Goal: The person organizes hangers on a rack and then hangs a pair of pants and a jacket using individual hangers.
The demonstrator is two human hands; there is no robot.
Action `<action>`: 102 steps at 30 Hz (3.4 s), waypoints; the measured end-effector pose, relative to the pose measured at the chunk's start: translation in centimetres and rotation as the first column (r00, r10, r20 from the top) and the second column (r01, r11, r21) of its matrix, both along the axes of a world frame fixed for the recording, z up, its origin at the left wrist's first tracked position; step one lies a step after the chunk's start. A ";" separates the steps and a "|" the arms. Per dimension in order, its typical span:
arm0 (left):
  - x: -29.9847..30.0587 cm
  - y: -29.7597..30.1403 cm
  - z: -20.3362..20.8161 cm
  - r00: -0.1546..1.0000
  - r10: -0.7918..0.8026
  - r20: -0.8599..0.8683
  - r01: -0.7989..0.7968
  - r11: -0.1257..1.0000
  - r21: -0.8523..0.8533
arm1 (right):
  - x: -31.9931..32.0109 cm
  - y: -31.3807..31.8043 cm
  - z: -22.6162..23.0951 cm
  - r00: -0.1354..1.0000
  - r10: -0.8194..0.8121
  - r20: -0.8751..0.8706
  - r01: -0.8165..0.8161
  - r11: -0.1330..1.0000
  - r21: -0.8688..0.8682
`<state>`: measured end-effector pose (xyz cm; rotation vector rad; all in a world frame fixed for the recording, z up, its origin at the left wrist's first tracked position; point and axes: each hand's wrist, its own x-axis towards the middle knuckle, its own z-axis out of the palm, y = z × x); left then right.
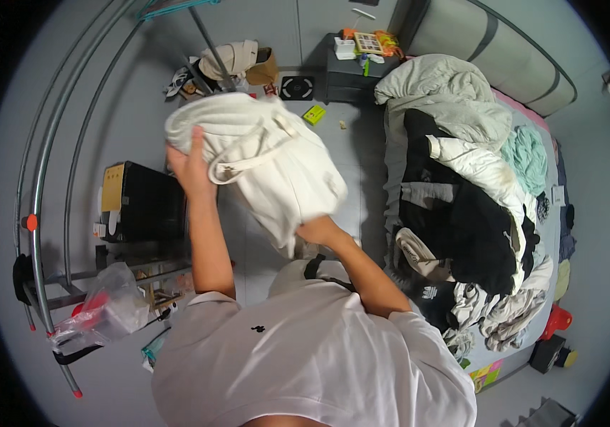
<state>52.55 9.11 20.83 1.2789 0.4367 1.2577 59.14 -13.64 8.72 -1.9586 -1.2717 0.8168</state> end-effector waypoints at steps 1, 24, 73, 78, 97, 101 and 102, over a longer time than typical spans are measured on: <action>0.1 0.6 1.3 0.996 0.009 0.092 -0.003 0.998 -0.060 | 0.6 1.1 0.6 0.989 0.129 -0.074 -0.146 0.936 -0.320; 11.6 3.2 0.5 0.891 0.433 -0.134 -0.433 0.901 0.028 | 25.4 19.1 6.4 0.757 0.175 -0.630 0.228 0.832 0.505; 21.8 23.4 -1.8 0.774 0.633 0.007 -0.632 0.774 -0.044 | 52.7 68.9 16.5 0.974 0.146 -0.174 -0.008 0.788 0.616; 22.6 23.6 -1.9 0.764 0.645 0.008 -0.644 0.763 -0.058 | 53.9 62.5 14.6 0.995 -0.004 -0.100 0.081 0.617 0.782; 25.3 25.5 0.9 0.833 0.542 -0.112 -0.539 0.840 0.056 | 60.9 46.8 8.8 0.947 -0.202 -0.250 0.318 0.700 0.640; 25.3 25.6 2.4 0.792 0.553 -0.259 -0.539 0.832 0.131 | 59.9 45.3 11.9 0.962 0.013 -0.274 0.179 0.728 0.662; 25.4 25.5 3.0 0.784 0.545 -0.297 -0.530 0.837 0.138 | 60.2 44.7 13.2 0.960 0.028 -0.277 0.169 0.731 0.661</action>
